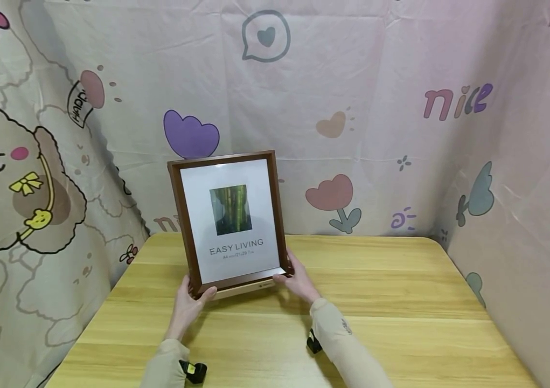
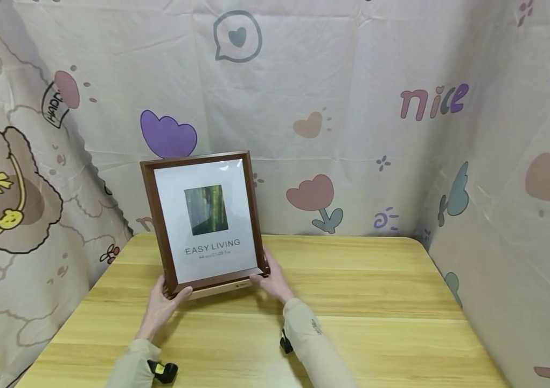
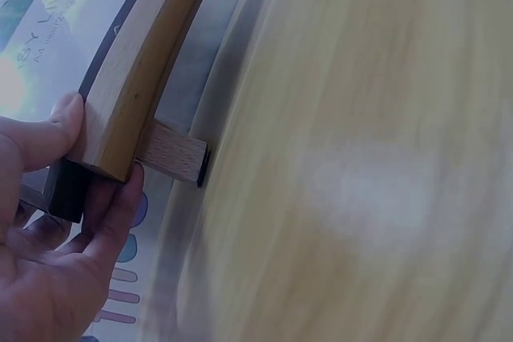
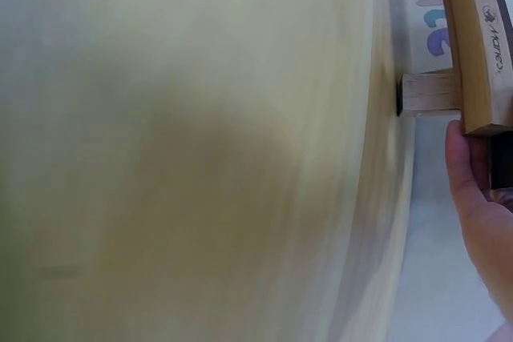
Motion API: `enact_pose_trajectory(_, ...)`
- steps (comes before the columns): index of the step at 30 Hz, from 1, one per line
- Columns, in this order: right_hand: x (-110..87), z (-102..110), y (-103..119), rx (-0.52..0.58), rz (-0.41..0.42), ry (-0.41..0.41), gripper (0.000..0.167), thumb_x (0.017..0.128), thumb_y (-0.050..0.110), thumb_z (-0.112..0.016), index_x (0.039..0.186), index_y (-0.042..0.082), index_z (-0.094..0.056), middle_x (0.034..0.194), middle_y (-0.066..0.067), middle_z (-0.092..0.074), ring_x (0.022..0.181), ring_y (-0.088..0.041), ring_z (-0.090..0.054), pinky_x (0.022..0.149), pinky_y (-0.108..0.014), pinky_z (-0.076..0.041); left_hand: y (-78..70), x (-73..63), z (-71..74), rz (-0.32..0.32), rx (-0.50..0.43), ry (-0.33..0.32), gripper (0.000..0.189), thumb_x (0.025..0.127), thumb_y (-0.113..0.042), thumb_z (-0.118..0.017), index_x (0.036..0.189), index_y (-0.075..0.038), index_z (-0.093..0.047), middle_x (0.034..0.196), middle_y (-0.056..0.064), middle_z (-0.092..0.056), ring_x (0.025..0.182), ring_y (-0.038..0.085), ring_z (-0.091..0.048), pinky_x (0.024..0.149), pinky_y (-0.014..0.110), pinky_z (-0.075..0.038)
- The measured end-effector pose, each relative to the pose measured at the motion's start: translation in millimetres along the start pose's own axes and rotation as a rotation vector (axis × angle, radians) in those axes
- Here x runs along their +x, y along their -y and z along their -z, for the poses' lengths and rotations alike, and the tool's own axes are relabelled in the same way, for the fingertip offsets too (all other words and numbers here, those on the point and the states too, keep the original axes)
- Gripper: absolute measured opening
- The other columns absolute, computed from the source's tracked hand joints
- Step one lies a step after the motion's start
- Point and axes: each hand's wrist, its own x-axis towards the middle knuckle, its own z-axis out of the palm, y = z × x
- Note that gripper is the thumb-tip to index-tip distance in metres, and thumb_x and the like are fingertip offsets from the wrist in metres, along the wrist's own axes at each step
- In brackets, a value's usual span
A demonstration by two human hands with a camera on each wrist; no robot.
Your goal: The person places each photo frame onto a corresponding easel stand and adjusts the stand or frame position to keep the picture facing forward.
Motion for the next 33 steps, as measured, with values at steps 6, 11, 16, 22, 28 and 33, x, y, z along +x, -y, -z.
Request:
enact_pose_trajectory(6,-2.4,4.4,0.6,0.017,-0.014,-0.021,0.095,0.085,-0.002,-0.073,0.162,0.011,-0.018,0.135,-0.030,-0.057,0.123,-0.046,-0.060,0.105,-0.053,-0.052,-4.6,-0.7,-5.0,-0.007,0.022,0.000,0.086,0.091,-0.025,-0.075,0.153,0.008,-0.025,0.151,0.035,-0.041,0.141,0.051,-0.040,0.117,0.063,-0.035)
enact_pose_trajectory(11,-5.5,8.9,3.7,0.035,-0.037,-0.041,0.096,0.084,-0.005,-0.072,0.162,0.010,-0.017,0.132,-0.032,-0.058,0.121,-0.048,-0.060,0.104,-0.054,-0.052,-6.8,0.8,-8.5,0.003,0.047,0.027,0.091,0.092,-0.029,-0.074,0.155,0.010,-0.020,0.155,0.036,-0.034,0.143,0.052,-0.035,0.118,0.064,-0.032)
enact_pose_trajectory(16,-7.5,12.0,1.8,0.020,-0.048,-0.064,0.097,0.084,-0.004,-0.073,0.162,0.007,-0.016,0.136,-0.033,-0.055,0.123,-0.049,-0.059,0.107,-0.055,-0.049,-8.7,1.6,-12.2,0.007,0.051,0.035,0.093,0.092,-0.029,-0.074,0.155,0.011,-0.018,0.156,0.037,-0.031,0.143,0.054,-0.034,0.119,0.064,-0.031)
enact_pose_trajectory(22,-9.2,17.1,-2.3,0.003,-0.061,-0.067,0.099,0.084,0.001,-0.075,0.162,0.009,-0.015,0.142,-0.034,-0.050,0.127,-0.050,-0.055,0.111,-0.059,-0.044,-12.4,2.3,-16.4,0.024,0.062,0.053,0.097,0.093,-0.031,-0.073,0.155,0.013,-0.012,0.158,0.039,-0.023,0.145,0.055,-0.028,0.120,0.065,-0.028)
enact_pose_trajectory(28,-12.5,21.9,-0.9,-0.043,-0.091,-0.081,0.098,0.085,0.006,-0.076,0.162,0.009,-0.015,0.155,-0.031,-0.038,0.135,-0.050,-0.048,0.117,-0.062,-0.035,-16.2,3.8,-21.1,0.038,0.054,0.060,0.100,0.093,-0.031,-0.073,0.154,0.016,-0.009,0.158,0.041,-0.019,0.145,0.057,-0.026,0.120,0.065,-0.026)
enact_pose_trajectory(33,-13.7,25.8,-3.3,-0.047,-0.100,-0.097,0.098,0.084,0.005,-0.076,0.161,0.006,-0.015,0.153,-0.032,-0.039,0.134,-0.050,-0.049,0.116,-0.062,-0.036,-17.8,5.4,-26.2,0.042,0.058,0.061,0.098,0.093,-0.030,-0.073,0.155,0.014,-0.010,0.158,0.040,-0.021,0.145,0.056,-0.028,0.120,0.065,-0.027)
